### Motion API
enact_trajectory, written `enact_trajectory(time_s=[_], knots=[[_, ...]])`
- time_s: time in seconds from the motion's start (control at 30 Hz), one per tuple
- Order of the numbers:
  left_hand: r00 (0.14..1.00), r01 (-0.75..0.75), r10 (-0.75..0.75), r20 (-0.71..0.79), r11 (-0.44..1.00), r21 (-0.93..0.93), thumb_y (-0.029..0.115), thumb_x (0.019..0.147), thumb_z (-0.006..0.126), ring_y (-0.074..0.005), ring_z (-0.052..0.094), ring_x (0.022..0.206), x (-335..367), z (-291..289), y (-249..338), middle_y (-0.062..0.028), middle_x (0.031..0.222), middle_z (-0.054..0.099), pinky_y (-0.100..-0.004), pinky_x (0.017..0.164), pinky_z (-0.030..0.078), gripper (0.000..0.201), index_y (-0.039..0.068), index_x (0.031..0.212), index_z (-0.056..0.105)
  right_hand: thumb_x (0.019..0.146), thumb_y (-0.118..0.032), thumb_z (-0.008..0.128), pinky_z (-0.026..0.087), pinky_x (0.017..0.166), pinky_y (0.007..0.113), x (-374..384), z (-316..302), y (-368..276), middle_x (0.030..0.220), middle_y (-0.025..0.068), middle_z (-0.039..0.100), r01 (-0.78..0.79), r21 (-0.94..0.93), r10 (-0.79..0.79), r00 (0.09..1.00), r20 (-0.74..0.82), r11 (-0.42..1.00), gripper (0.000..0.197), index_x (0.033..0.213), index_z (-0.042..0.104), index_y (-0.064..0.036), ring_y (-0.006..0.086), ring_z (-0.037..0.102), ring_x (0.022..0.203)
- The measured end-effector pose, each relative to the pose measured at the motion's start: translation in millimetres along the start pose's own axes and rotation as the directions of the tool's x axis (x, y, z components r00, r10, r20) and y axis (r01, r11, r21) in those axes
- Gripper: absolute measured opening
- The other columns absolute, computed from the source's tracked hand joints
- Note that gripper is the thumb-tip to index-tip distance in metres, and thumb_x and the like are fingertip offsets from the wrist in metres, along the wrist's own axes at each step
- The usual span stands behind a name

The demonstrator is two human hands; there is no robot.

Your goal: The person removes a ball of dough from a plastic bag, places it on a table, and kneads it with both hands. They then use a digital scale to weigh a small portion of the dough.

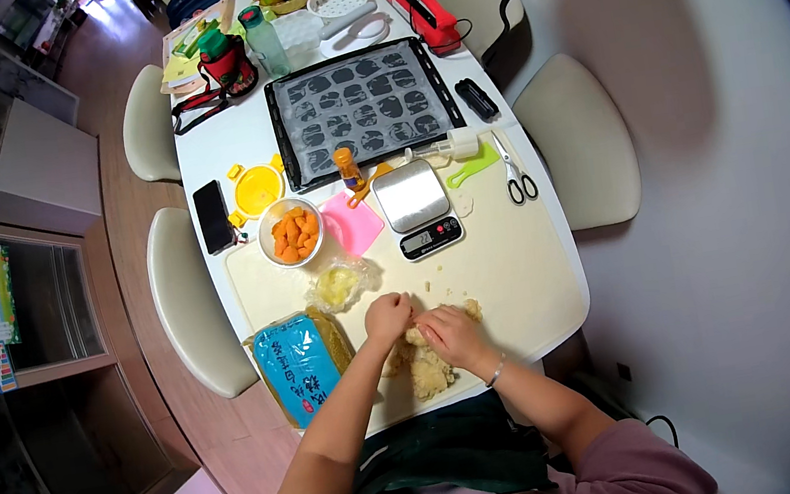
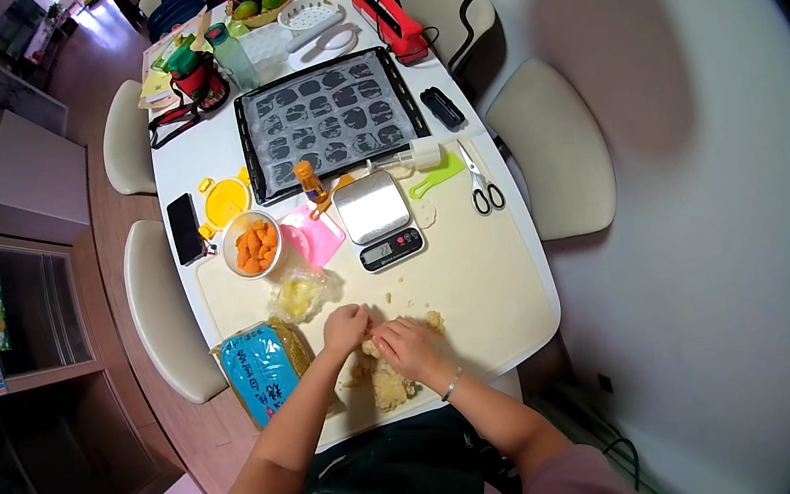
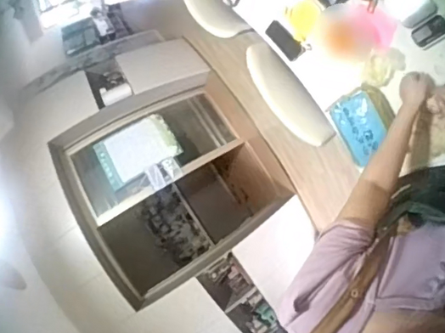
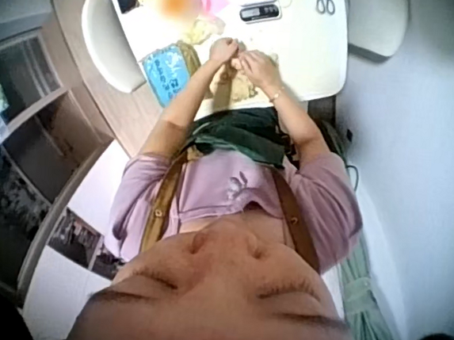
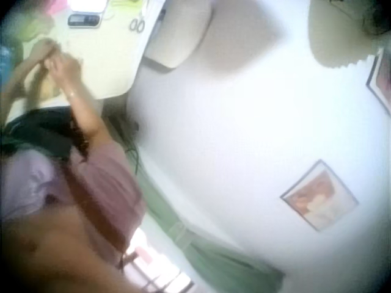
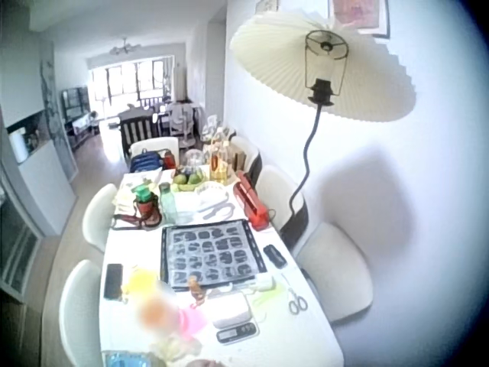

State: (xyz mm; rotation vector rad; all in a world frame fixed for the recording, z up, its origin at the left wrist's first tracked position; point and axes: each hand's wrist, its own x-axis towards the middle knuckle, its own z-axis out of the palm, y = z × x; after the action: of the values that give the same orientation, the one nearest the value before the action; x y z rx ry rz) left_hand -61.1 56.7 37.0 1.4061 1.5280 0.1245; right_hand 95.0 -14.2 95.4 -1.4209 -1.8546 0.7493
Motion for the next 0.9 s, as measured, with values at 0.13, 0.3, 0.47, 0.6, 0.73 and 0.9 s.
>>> enact_trajectory(time_s=[0.13, 0.3, 0.47, 0.6, 0.73, 0.9], knots=[[0.998, -0.043, 0.041, 0.046, 0.999, 0.03, 0.043, 0.101, 0.042, -0.0387, 0.069, 0.075, -20.3, 17.2, -1.6, -0.0195, 0.079, 0.072, -0.0448, 0.075, 0.054, 0.055, 0.003, 0.085, 0.076, 0.096, -0.014, 0.057, 0.05, 0.078, 0.042, 0.0, -13.2, -26.0, 0.095, 0.0142, 0.069, -0.283, -0.091, 0.294, 0.944, 0.148, 0.955, 0.016, 0.091, 0.066, -0.0022, 0.034, 0.064, 0.088], [0.99, -0.059, 0.069, -0.123, 0.995, 0.082, 0.041, 0.102, 0.041, -0.0417, 0.068, 0.079, -39.4, 30.2, -8.6, -0.021, 0.082, 0.071, -0.0494, 0.073, 0.053, 0.055, 0.004, 0.081, 0.076, 0.095, -0.021, 0.054, 0.048, 0.087, 0.046, -7.8, 30.5, -18.8, 0.092, 0.0122, 0.071, -0.317, -0.33, 0.289, 0.948, -0.133, 0.889, 0.024, 0.083, 0.068, -0.0059, 0.0308, 0.065, 0.091], [0.938, -0.09, 0.057, -0.341, 0.993, -0.082, 0.037, 0.102, 0.042, -0.0402, 0.066, 0.074, -60.9, 51.3, -13.9, -0.0183, 0.078, 0.07, -0.0486, 0.068, 0.05, 0.05, 0.007, 0.081, 0.075, 0.091, -0.021, 0.055, 0.046, 0.093, 0.047, -23.5, 39.6, -0.2, 0.087, 0.009, 0.071, -0.164, -0.414, 0.099, 0.98, -0.173, 0.895, 0.022, 0.079, 0.069, -0.0091, 0.0287, 0.066, 0.092], [0.807, -0.312, 0.33, -0.49, 0.942, 0.122, 0.026, 0.095, 0.049, -0.0349, 0.059, 0.074, -62.7, 63.1, -22.7, -0.0114, 0.079, 0.064, -0.0473, 0.064, 0.046, 0.029, 0.013, 0.077, 0.067, 0.087, -0.019, 0.056, 0.046, 0.087, 0.044, -24.8, 40.7, 11.8, 0.083, 0.0063, 0.069, -0.165, -0.278, 0.123, 0.979, -0.162, 0.946, 0.018, 0.077, 0.069, -0.0104, 0.0277, 0.063, 0.086], [0.787, -0.303, 0.326, -0.524, 0.944, 0.132, 0.022, 0.093, 0.053, -0.0343, 0.06, 0.069, -53.3, 61.1, -13.4, -0.0112, 0.075, 0.065, -0.0458, 0.063, 0.047, 0.028, 0.011, 0.07, 0.066, 0.084, -0.021, 0.057, 0.043, 0.081, 0.042, -14.6, 35.1, 20.9, 0.074, 0.003, 0.064, -0.154, -0.351, 0.129, 0.987, -0.095, 0.924, 0.018, 0.07, 0.064, -0.0133, 0.0253, 0.058, 0.081], [0.788, -0.334, 0.367, -0.495, 0.929, 0.157, 0.02, 0.091, 0.054, -0.0338, 0.06, 0.065, -42.3, 55.2, -9.7, -0.0105, 0.071, 0.064, -0.0459, 0.059, 0.046, 0.027, 0.012, 0.069, 0.065, 0.085, -0.025, 0.056, 0.038, 0.076, 0.041, -5.6, 37.4, 39.0, 0.071, 0.0026, 0.062, -0.147, -0.429, 0.14, 0.989, -0.047, 0.891, 0.021, 0.067, 0.061, -0.0153, 0.0242, 0.057, 0.078]])
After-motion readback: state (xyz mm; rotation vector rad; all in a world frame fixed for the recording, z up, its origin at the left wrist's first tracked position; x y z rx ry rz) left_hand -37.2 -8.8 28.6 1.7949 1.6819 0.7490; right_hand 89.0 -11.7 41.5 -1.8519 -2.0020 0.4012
